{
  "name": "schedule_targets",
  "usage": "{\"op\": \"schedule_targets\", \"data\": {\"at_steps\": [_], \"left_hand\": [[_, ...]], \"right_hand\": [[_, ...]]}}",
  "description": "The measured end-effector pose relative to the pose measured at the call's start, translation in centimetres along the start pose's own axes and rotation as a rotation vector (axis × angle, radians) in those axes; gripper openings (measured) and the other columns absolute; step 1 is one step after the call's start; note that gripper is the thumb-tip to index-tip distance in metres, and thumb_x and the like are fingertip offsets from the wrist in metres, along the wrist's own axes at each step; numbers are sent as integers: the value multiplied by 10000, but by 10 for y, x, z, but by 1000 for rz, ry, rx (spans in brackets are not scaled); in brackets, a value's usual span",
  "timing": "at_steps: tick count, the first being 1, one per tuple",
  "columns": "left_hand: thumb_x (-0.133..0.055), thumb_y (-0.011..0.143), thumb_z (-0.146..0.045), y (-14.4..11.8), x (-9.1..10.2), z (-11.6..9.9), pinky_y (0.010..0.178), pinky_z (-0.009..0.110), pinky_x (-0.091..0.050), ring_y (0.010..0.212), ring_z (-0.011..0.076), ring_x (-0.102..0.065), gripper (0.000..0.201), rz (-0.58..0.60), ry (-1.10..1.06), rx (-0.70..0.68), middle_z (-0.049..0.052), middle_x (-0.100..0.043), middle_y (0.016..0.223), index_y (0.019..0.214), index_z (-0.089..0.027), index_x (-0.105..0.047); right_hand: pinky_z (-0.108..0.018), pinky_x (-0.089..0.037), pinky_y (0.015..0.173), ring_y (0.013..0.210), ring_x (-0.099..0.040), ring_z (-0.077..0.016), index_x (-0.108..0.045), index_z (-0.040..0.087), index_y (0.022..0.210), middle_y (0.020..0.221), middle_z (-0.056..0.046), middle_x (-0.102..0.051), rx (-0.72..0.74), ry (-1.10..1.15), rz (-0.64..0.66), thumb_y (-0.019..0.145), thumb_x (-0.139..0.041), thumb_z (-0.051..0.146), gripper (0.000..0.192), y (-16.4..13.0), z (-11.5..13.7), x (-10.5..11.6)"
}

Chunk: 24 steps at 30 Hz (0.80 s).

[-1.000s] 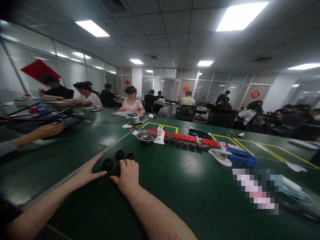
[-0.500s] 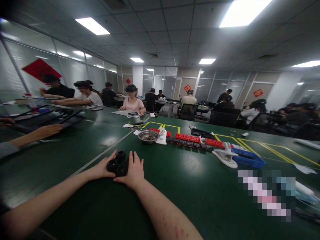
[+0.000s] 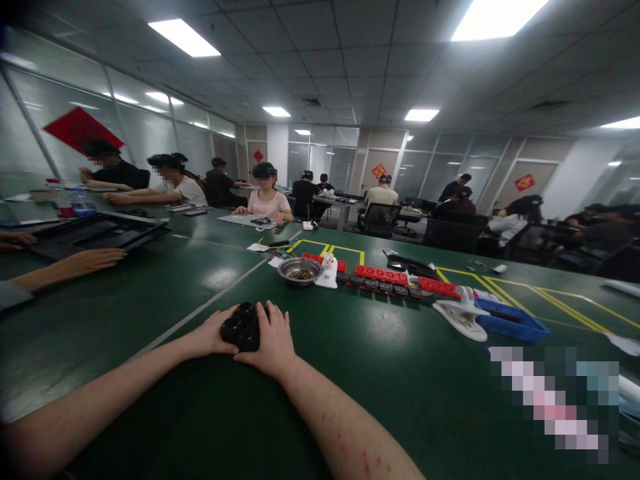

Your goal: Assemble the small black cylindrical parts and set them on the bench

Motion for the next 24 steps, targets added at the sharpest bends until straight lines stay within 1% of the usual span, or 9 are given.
{"op": "schedule_targets", "data": {"at_steps": [3, 5, 9, 11, 14, 17, 19, 21, 24], "left_hand": [[-727, 505, -441, 3, 3, -4, 995, 444, -235, 1198, 306, -336, 999, 16, -48, -37, 135, -362, 1315, 1309, -179, -195], [-739, 496, -425, 5, 4, -7, 968, 419, -294, 1175, 301, -365, 1010, 24, -100, -58, 137, -355, 1309, 1304, -178, -186], [-743, 492, -427, 8, 5, -5, 960, 421, -306, 1156, 310, -382, 984, -4, -112, -36, 145, -375, 1277, 1279, -164, -215], [-744, 488, -435, 9, 3, -4, 955, 427, -311, 1150, 313, -387, 979, -13, -103, -29, 144, -381, 1268, 1270, -165, -222], [-741, 497, -443, 10, -2, -10, 949, 415, -323, 1140, 303, -400, 976, -19, -106, -39, 144, -385, 1262, 1269, -161, -215], [-730, 508, -456, 14, -8, -23, 957, 417, -313, 1149, 305, -388, 955, -25, -101, -30, 140, -376, 1273, 1266, -167, -226], [-735, 494, -455, 20, -15, -35, 968, 430, -296, 1157, 314, -376, 948, -20, -94, -26, 139, -367, 1285, 1257, -171, -248], [-737, 486, -453, 28, -24, -51, 972, 444, -286, 1156, 320, -378, 940, -9, -93, -30, 135, -368, 1291, 1251, -179, -265], [-729, 497, -459, 45, -39, -81, 995, 454, -245, 1164, 323, -376, 952, 8, -99, -47, 148, -396, 1276, 1262, -154, -250]], "right_hand": [[-537, -72, 1008, 1281, -78, -321, -111, 177, 1343, 1407, -152, -121, 84, -28, 28, 442, -724, 531, 1146, 5, 5, -1], [-537, -88, 1006, 1281, -75, -323, -122, 178, 1343, 1406, -150, -126, 124, -17, 57, 465, -708, 546, 1118, 8, 5, -4], [-514, -154, 1002, 1266, -123, -323, -198, 183, 1327, 1385, -140, -192, 150, 12, 80, 548, -677, 518, 974, 11, 4, -7], [-506, -160, 1003, 1259, -134, -325, -222, 182, 1320, 1379, -137, -203, 166, 4, 79, 562, -675, 503, 939, 10, 4, -6], [-492, -146, 1013, 1252, -150, -324, -240, 168, 1315, 1368, -143, -224, 190, -26, 84, 575, -674, 491, 916, 6, 3, -2], [-499, -141, 1012, 1252, -158, -320, -229, 176, 1319, 1366, -141, -233, 192, -52, 100, 586, -671, 480, 908, -3, -4, 8], [-503, -143, 1010, 1252, -167, -317, -221, 195, 1321, 1368, -130, -235, 181, -65, 104, 584, -678, 462, 907, -10, -11, 17], [-499, -151, 1009, 1250, -177, -315, -229, 207, 1318, 1366, -120, -242, 157, -70, 98, 578, -687, 436, 900, -20, -23, 27], [-487, -164, 1012, 1249, -183, -309, -257, 199, 1309, 1359, -115, -256, 105, -70, 79, 583, -686, 390, 864, -36, -46, 46]]}}
Point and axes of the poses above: each hand's wrist, its own y-axis towards the middle knuckle, its own x-axis out of the back of the hand, z = x × y, the point moved 8 cm from there along y, towards the middle knuckle
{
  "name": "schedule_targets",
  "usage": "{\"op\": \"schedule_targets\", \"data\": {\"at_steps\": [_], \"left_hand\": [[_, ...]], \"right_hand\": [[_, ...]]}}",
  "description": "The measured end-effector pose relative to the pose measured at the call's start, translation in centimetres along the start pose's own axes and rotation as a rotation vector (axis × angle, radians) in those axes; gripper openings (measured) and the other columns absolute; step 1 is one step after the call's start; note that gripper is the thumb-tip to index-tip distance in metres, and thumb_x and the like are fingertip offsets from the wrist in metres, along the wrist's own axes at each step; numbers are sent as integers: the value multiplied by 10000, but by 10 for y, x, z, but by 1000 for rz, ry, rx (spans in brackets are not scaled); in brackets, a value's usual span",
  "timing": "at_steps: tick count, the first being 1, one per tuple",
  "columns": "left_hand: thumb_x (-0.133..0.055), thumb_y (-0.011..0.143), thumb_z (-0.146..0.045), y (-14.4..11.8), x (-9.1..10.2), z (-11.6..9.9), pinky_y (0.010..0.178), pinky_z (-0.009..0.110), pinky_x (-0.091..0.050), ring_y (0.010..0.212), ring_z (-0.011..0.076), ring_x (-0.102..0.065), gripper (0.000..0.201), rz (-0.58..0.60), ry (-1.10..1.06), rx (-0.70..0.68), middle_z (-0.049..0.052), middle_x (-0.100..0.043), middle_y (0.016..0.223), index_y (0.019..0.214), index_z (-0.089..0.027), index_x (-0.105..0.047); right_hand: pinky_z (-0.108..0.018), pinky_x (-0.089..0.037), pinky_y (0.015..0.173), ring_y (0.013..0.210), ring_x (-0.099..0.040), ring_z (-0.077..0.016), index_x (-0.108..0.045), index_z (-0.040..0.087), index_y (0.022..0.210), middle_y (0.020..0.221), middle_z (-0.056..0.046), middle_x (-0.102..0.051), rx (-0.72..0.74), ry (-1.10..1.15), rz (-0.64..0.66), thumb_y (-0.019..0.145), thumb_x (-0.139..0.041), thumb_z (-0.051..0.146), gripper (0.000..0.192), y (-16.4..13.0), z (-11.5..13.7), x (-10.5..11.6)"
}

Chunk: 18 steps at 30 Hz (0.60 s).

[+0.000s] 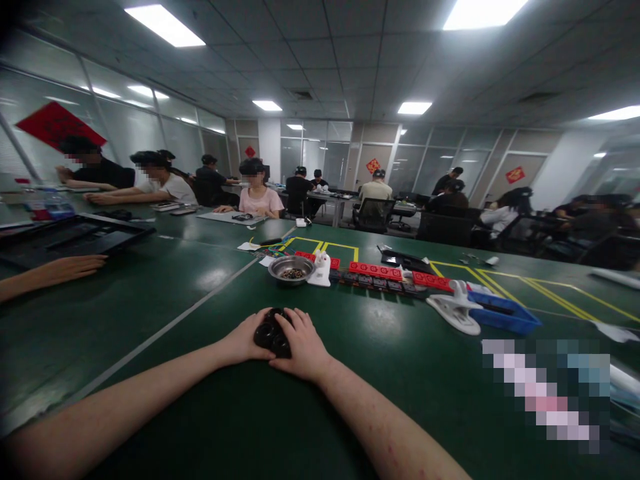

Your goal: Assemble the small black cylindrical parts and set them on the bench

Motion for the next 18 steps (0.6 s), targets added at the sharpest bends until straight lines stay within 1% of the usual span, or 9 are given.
{"op": "schedule_targets", "data": {"at_steps": [4, 8, 11, 15, 18], "left_hand": [[-707, 499, -518, 31, -30, -41, 967, 479, -274, 1136, 345, -410, 967, 47, -18, -28, 159, -415, 1265, 1269, -149, -252], [-707, 495, -520, 64, -65, -86, 1015, 483, -186, 1172, 324, -379, 967, 94, -42, -90, 127, -399, 1293, 1271, -176, -244], [-704, 498, -525, 87, -89, -113, 1018, 500, -146, 1180, 325, -369, 975, 115, -54, -118, 136, -413, 1283, 1274, -173, -231], [-692, 519, -517, 113, -110, -136, 1010, 513, -137, 1186, 321, -363, 965, 125, -60, -136, 136, -417, 1278, 1278, -176, -203], [-697, 510, -508, 127, -118, -143, 1002, 528, -140, 1184, 317, -365, 957, 119, -56, -132, 124, -429, 1270, 1268, -185, -211]], "right_hand": [[-457, -181, 1022, 1249, -189, -291, -288, 175, 1295, 1348, -118, -274, -67, -9, -38, 576, -688, 337, 839, -33, -36, 25], [-429, -201, 1024, 1254, -201, -264, -270, 178, 1299, 1351, -119, -261, -140, -17, -84, 584, -678, 298, 832, -71, -74, 52], [-405, -216, 1023, 1263, -201, -252, -234, 165, 1312, 1374, -133, -211, -192, -29, -105, 597, -666, 273, 842, -94, -101, 69], [-413, -205, 1024, 1275, -174, -261, -199, 157, 1324, 1392, -147, -162, -235, -57, -126, 610, -653, 273, 854, -112, -131, 85], [-458, -167, 1023, 1277, -154, -287, -192, 154, 1326, 1397, -160, -144, -251, -65, -132, 600, -661, 302, 877, -115, -148, 92]]}}
Point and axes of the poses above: each hand's wrist, its own y-axis towards the middle knuckle, its own x-axis out of the back of the hand, z = x × y, the point moved 8 cm from there along y, towards the middle knuckle
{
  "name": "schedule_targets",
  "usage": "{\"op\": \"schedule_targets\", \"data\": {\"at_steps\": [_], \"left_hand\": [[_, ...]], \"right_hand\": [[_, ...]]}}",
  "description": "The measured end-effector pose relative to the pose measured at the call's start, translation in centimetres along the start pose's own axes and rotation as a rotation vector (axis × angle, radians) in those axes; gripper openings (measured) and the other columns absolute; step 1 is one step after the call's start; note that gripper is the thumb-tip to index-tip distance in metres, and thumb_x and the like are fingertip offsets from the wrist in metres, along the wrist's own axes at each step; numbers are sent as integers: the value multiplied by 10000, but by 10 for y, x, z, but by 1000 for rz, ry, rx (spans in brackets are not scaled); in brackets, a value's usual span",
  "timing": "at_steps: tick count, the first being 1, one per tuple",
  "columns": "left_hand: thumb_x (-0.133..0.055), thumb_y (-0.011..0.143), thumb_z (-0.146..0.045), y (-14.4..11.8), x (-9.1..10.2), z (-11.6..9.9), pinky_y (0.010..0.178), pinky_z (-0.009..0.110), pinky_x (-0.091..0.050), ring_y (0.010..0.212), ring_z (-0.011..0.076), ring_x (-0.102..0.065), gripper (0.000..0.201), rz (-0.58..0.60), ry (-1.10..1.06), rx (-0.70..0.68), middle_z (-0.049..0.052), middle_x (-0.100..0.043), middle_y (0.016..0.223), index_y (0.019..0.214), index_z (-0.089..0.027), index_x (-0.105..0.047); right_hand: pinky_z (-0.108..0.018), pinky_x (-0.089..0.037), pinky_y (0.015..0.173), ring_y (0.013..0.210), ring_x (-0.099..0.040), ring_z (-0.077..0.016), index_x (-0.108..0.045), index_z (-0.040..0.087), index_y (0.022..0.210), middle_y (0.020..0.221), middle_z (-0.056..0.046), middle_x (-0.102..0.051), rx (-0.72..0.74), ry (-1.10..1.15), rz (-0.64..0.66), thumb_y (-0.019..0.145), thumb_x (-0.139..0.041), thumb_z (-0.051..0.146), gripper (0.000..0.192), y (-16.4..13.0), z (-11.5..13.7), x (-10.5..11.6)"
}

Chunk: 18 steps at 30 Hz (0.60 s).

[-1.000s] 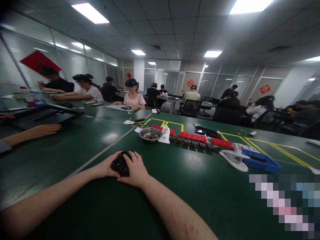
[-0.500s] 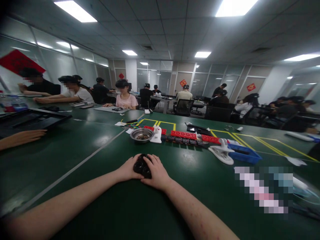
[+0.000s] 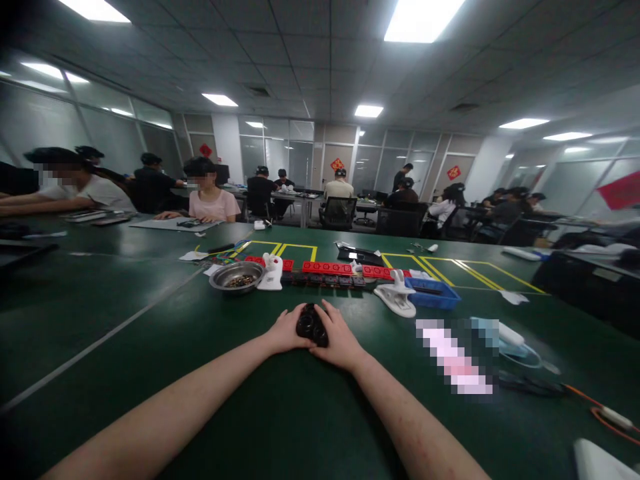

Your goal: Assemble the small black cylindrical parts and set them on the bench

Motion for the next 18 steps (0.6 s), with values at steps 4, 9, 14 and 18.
{"op": "schedule_targets", "data": {"at_steps": [4, 9, 14, 18], "left_hand": [[-693, 508, -517, 9, -2, 3, 1004, 521, -139, 1182, 306, -370, 949, -21, 15, 25, 116, -445, 1255, 1265, -196, -219], [-689, 515, -524, 12, -2, 7, 1012, 488, -152, 1185, 287, -372, 935, -41, 22, 46, 100, -447, 1255, 1265, -217, -222], [-676, 527, -547, 12, -1, 8, 1006, 495, -156, 1186, 302, -370, 929, -49, 10, 52, 106, -442, 1260, 1267, -213, -225], [-687, 514, -548, 11, -1, 8, 1007, 506, -142, 1194, 313, -356, 973, -42, -5, 36, 109, -434, 1272, 1285, -199, -207]], "right_hand": [[-491, -128, 1021, 1274, -154, -305, -194, 145, 1327, 1391, -176, -154, 0, 0, -6, 589, -667, 332, 896, 6, -11, 3], [-477, -137, 1022, 1276, -160, -288, -150, 167, 1340, 1400, -157, -133, 11, 12, -15, 595, -660, 340, 919, 11, -15, 2], [-452, -169, 1021, 1282, -136, -296, -14, 154, 1354, 1415, -160, -63, -159, -21, -82, 522, -707, 409, 1113, 5, -30, 2], [-509, -158, 1000, 1245, -240, -317, 6, 102, 1349, 1351, -206, -255, -360, -42, -64, 522, -683, 503, 1148, -8, -45, -3]]}}
Point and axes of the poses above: each hand's wrist, its own y-axis towards the middle knuckle, its own x-axis out of the back of the hand, z = x × y, the point moved 8 cm from there along y, towards the middle knuckle
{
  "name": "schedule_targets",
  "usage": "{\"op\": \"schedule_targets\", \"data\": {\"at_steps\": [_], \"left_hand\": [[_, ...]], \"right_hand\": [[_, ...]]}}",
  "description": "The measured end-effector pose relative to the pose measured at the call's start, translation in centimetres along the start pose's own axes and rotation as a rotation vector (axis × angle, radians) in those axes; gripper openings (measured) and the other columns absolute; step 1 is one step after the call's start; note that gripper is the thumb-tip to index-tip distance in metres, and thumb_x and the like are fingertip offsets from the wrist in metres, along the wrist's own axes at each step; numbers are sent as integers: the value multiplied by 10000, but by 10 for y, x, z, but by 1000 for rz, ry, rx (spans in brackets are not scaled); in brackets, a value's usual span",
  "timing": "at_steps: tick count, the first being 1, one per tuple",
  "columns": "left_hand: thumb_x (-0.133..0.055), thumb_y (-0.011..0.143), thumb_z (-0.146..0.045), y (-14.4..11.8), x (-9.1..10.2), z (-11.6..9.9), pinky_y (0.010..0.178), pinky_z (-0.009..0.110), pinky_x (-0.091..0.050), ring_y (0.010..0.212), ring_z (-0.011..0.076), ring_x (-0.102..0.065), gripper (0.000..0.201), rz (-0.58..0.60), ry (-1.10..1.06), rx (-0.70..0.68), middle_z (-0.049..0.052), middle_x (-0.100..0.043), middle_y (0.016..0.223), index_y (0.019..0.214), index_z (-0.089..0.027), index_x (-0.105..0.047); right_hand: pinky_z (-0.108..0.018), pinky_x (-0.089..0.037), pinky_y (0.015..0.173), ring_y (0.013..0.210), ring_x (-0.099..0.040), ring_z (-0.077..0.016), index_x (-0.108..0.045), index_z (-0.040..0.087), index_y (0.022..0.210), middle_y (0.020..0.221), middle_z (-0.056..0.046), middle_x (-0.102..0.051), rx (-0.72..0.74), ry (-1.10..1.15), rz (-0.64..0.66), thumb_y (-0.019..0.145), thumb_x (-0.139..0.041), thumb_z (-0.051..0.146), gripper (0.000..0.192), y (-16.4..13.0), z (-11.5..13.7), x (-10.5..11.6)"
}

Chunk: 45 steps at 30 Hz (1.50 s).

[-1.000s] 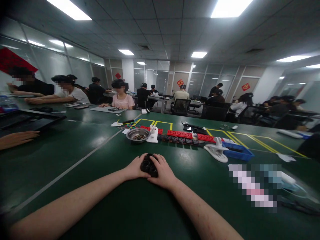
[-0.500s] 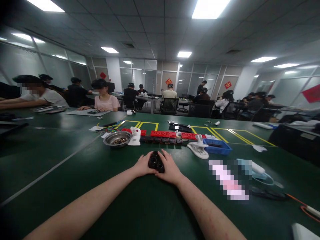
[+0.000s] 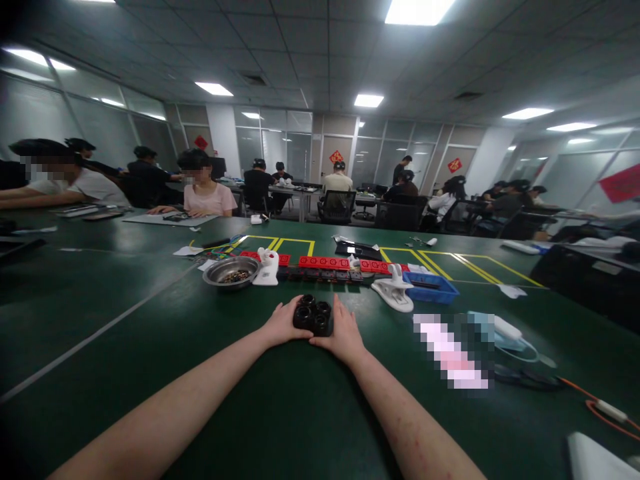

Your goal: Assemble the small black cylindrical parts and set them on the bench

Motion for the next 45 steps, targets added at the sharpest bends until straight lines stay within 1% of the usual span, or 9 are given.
{"op": "schedule_targets", "data": {"at_steps": [5, 9, 13, 19, 22, 25, 30, 35, 45], "left_hand": [[-687, 525, -536, -3, 1, 3, 1013, 504, -120, 1215, 303, -332, 1008, 15, -21, -15, 129, -407, 1300, 1315, -198, -161], [-676, 558, -520, -6, 3, 5, 1014, 492, -136, 1212, 291, -345, 967, 27, -38, -19, 119, -421, 1296, 1320, -221, -160], [-681, 561, -507, -7, 4, 3, 1014, 496, -137, 1210, 292, -347, 948, 11, -49, -21, 106, -430, 1292, 1316, -226, -180], [-703, 541, -493, -8, 5, 3, 1016, 510, -104, 1212, 303, -338, 963, -14, -98, -24, 105, -443, 1284, 1318, -219, -204], [-515, 762, -469, -6, 13, 12, 1022, 479, -125, 1220, 265, -336, 694, -56, -136, 2, 90, -436, 1292, 1324, -218, -195], [-254, 919, -318, 3, 23, 25, 998, 380, -259, 1199, 196, -374, 396, -98, -167, 29, 83, -432, 1289, 1299, -208, -259], [-480, 868, -266, 27, 26, 25, 867, 441, -405, 1034, 226, -502, 265, 7, -140, -73, 78, -495, 1177, 1112, -162, -487], [-513, 850, -246, 48, 19, 14, 839, 439, -423, 1008, 224, -511, 241, 128, -52, -180, 71, -502, 1153, 1071, -150, -511], [-499, 858, -267, 56, 3, 22, 797, 414, -446, 944, 209, -542, 233, 85, 51, -148, 64, -534, 1092, 1052, -139, -516]], "right_hand": [[-545, -192, 959, 1180, -353, -330, -222, 122, 1314, 1273, -187, -404, -26, -9, 36, 603, -627, 508, 905, -6, -4, -3], [-458, -276, 937, 1125, -428, -279, -367, 178, 1238, 1200, -119, -495, -11, 7, 24, 671, -591, 460, 671, -4, -3, 0], [-400, -326, 904, 1059, -480, -274, -455, 157, 1164, 1130, -120, -544, -21, 20, -5, 671, -604, 437, 586, 0, -4, 2], [-397, -306, 938, 1120, -429, -288, -406, 138, 1216, 1204, -135, -490, -71, 56, -51, 643, -621, 466, 695, 0, -11, 1], [-407, -286, 962, 1182, -363, -288, -312, 93, 1277, 1288, -167, -396, -114, 84, -87, 706, -527, 515, 742, -2, -18, 2], [-393, -286, 970, 1191, -360, -258, -293, 93, 1287, 1305, -157, -378, -122, 123, -115, 796, -393, 497, 643, -3, -20, 4], [-400, -299, 963, 1169, -388, -257, -332, 98, 1266, 1276, -154, -416, -105, 171, -140, 817, -359, 480, 590, -4, -19, 8], [-395, -308, 959, 1163, -394, -253, -350, 107, 1253, 1251, -146, -442, -94, 191, -166, 828, -350, 463, 555, -7, -17, 13], [-377, -318, 955, 1141, -415, -248, -388, 85, 1224, 1210, -153, -476, -79, 191, -170, 827, -354, 450, 541, -4, -19, 10]]}}
Point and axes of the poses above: each hand's wrist, its own y-axis towards the middle knuckle, its own x-axis out of the back of the hand, z = x × y, the point moved 8 cm from there along y, towards the middle knuckle
